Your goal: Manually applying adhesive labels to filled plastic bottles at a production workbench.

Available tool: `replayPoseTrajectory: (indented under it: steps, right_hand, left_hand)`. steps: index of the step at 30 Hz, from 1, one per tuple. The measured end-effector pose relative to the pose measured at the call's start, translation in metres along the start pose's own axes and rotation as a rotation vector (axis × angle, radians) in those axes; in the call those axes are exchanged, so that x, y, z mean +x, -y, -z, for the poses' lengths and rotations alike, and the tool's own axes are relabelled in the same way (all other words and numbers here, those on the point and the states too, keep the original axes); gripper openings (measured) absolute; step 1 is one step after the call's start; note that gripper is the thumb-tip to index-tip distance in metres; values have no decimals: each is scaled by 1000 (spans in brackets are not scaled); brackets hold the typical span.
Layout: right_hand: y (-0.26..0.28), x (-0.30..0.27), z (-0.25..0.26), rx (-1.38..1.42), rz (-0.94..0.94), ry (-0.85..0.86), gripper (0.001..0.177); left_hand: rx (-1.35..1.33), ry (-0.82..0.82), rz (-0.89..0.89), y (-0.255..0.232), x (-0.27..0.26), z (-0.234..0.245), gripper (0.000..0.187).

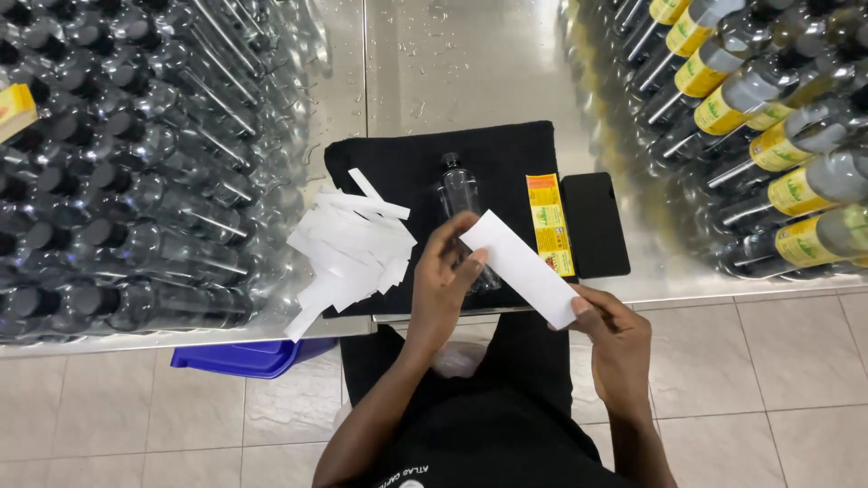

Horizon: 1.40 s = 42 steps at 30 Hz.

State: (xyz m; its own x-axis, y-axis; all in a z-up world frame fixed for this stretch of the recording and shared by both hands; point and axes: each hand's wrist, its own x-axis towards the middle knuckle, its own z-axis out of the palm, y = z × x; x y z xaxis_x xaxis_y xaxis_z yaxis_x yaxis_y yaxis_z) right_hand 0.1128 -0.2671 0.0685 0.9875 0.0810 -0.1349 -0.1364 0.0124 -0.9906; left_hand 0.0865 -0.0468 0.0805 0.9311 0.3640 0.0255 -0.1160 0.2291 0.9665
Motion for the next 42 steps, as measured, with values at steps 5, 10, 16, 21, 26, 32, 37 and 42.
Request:
replayPoseTrajectory:
  steps: [5,10,16,21,26,32,37,42]
  right_hand:
    - [-9,-1,3,-288,308,-21,28]
    - [-21,13,-7,-657,920,-139,33]
    - [-7,22,-30,-649,1020,-60,38]
    - [-6,17,-30,-595,920,-23,29]
    - [-3,13,-28,-500,729,24,22]
    - [-19,17,-8,-252,408,55,19]
    - [-12,13,-9,-326,428,66,20]
    - [-16,12,-5,-253,353,8,17]
  left_hand:
    - [-34,-96,42,34,-8,-1,42]
    - [-65,-83,7,33,-18,-21,41]
    - [60,-49,-50,21,-29,-38,32]
    - [-17,-74,12,31,-28,-40,25]
    - [-18,-73,91,22,-28,-48,24]
    - [-61,-69,118,25,-33,-56,26]
    - [-28,-41,105,28,-35,-56,21]
    - [-63,-22,74,31,-37,-60,20]
